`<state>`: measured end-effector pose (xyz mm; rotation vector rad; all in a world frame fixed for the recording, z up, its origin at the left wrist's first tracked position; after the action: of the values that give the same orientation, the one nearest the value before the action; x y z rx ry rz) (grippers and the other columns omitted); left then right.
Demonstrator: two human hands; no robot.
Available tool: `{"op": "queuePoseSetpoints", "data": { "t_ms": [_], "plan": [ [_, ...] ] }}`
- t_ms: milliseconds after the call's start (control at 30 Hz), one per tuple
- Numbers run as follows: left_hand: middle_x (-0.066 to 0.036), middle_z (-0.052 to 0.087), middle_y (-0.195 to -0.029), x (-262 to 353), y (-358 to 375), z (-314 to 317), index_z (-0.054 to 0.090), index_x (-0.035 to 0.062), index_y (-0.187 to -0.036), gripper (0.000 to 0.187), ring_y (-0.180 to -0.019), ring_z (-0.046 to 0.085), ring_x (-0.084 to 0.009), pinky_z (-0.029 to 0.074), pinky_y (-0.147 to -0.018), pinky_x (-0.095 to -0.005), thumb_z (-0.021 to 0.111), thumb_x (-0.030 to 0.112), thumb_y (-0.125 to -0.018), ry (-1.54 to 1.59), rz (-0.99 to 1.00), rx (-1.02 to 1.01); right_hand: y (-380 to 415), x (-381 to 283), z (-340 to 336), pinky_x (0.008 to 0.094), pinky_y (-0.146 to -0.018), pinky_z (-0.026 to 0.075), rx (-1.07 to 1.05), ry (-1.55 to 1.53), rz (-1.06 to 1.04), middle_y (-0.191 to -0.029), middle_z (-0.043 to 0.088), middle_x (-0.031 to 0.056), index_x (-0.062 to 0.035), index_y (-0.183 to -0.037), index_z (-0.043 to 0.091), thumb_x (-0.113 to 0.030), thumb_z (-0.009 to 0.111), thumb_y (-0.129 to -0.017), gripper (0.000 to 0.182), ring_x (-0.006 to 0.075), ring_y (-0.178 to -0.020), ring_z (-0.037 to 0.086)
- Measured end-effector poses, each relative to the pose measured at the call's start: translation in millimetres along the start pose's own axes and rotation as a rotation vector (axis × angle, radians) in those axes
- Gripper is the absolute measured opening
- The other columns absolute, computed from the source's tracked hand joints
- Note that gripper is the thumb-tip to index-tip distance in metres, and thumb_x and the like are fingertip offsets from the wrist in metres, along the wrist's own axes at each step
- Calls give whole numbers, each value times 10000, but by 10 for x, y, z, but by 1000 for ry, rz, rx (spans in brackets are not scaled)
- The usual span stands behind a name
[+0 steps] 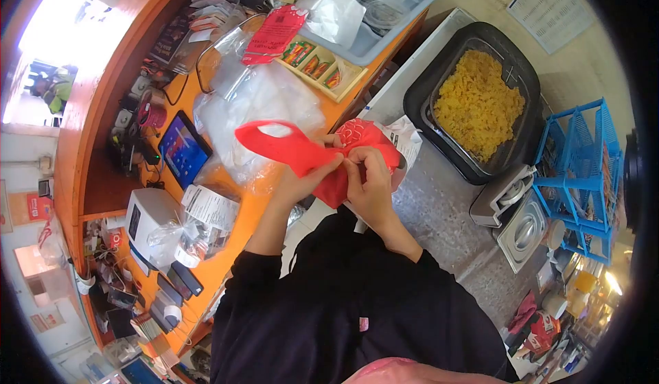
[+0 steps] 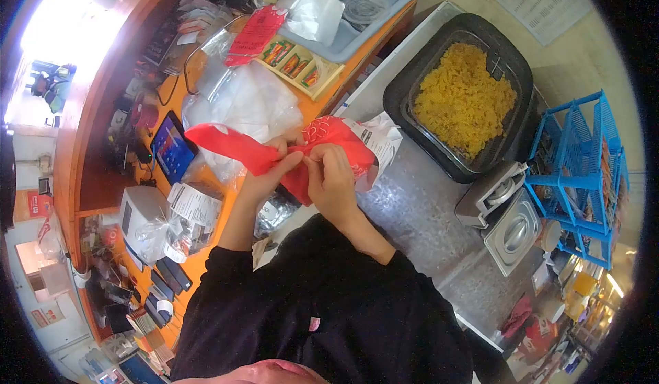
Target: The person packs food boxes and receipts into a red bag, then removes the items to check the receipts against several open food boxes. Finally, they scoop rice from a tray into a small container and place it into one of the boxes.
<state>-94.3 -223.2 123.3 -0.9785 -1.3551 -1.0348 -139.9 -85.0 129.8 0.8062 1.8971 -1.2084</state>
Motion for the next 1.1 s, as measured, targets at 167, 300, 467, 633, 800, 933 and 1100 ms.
{"op": "queuePoseSetpoints", "data": {
  "t_ms": [167,300,467,633,800,933,1100],
  "plan": [
    [-59,601,-1027,-157,-48,-98,562,17,-898,102,-927,575,-147,480,-768,-282,626,63,-833,-7,52,-78,-7,41,22,298,-604,452,-10,-159,239,-767,573,109,-3,-836,505,4,656,-809,154,214,-653,576],
    [-54,607,-1004,-127,-36,-25,594,5,-1027,201,-909,583,-132,484,-759,-262,620,62,-836,63,47,-43,29,54,17,215,-669,457,38,-394,383,-799,615,41,11,-854,561,27,658,-820,104,79,-739,566],
    [-52,576,-995,17,-7,32,427,83,-810,188,-923,533,-113,442,-808,-243,578,-29,-819,53,-99,23,59,32,-22,247,-710,471,37,-137,178,-831,645,80,14,-863,617,40,669,-789,95,138,-771,606],
    [-55,560,-1003,-6,-11,49,343,123,-701,312,-913,509,-103,417,-821,-228,563,-74,-800,166,-132,26,43,-3,-29,288,-728,474,24,-114,139,-843,647,99,8,-860,629,43,672,-759,115,206,-798,619],
    [-51,553,-1005,-9,-31,45,344,124,-696,311,-905,500,-92,412,-819,-221,557,-76,-802,174,-129,40,10,-6,-53,299,-742,472,-22,-143,97,-848,646,100,4,-861,630,56,657,-754,122,221,-809,617],
    [-50,545,-1002,-33,-40,33,350,121,-695,301,-904,495,-93,411,-815,-220,550,-69,-815,171,-132,17,-14,9,-61,300,-753,472,-54,-172,128,-846,645,102,5,-864,630,65,650,-752,129,223,-819,616],
    [-39,607,-990,-78,-60,-16,576,14,-981,138,-929,566,-124,460,-807,-259,592,48,-848,127,-25,-49,-24,31,-57,289,-756,474,-63,-183,133,-857,643,103,5,-869,628,67,650,-754,133,214,-824,616]
  ]
}}
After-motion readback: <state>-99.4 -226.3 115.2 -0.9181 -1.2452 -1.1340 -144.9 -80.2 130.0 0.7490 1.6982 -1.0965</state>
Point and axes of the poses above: each hand's wrist, its own y-axis away from the middle knuckle, its own z-axis out of the palm, x = y × z, the point moved 3 cm from there along -y, towards the middle knuckle
